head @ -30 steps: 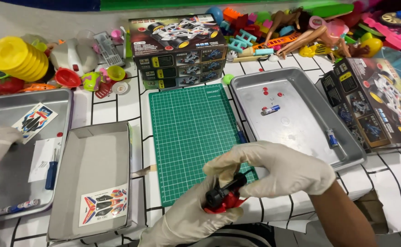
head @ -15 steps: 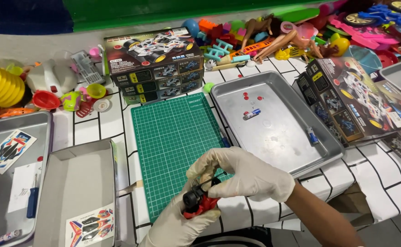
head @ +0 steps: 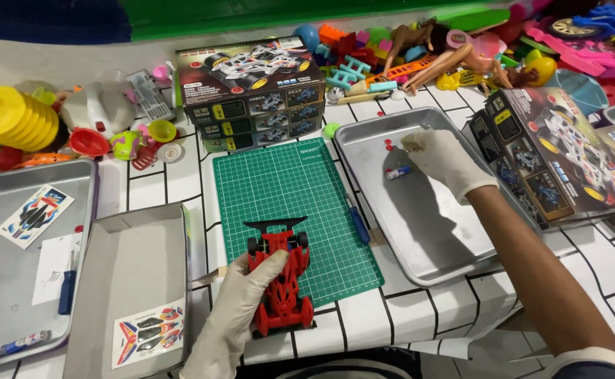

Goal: Assembling a mini 4WD toy car by installing gears, motor, and other internal components into the chassis.

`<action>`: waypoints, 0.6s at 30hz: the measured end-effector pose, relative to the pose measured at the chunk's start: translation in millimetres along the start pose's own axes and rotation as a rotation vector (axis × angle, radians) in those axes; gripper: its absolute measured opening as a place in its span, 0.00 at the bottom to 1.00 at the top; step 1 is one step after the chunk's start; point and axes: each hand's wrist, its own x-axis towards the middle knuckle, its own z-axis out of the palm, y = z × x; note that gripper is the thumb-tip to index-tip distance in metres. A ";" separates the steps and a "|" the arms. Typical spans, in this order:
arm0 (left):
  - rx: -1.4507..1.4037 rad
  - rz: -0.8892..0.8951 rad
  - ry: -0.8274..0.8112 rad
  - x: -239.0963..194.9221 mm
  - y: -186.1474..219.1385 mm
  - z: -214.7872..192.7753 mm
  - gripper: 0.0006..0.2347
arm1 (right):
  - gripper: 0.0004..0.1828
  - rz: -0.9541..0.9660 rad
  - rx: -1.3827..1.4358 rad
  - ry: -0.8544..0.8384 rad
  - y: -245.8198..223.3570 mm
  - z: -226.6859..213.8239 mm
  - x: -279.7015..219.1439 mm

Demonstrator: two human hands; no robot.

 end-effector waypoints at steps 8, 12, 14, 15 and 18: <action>-0.144 0.295 -0.155 20.7 15.4 -0.2 0.22 | 0.20 0.024 -0.060 0.033 27.1 14.5 27.5; 0.022 0.424 -0.150 22.5 16.2 -6.3 0.17 | 0.21 0.009 -0.074 0.108 75.5 35.6 58.1; 0.238 0.479 -0.173 50.0 14.2 -12.8 0.19 | 0.18 -0.042 -0.120 0.132 68.5 27.0 54.0; 0.239 0.479 -0.174 34.0 18.4 -9.9 0.19 | 0.18 -0.041 -0.120 0.134 60.0 25.0 46.8; 0.413 0.393 -0.180 3.5 31.2 -2.8 0.19 | 0.21 -0.020 0.106 0.163 65.5 23.6 48.0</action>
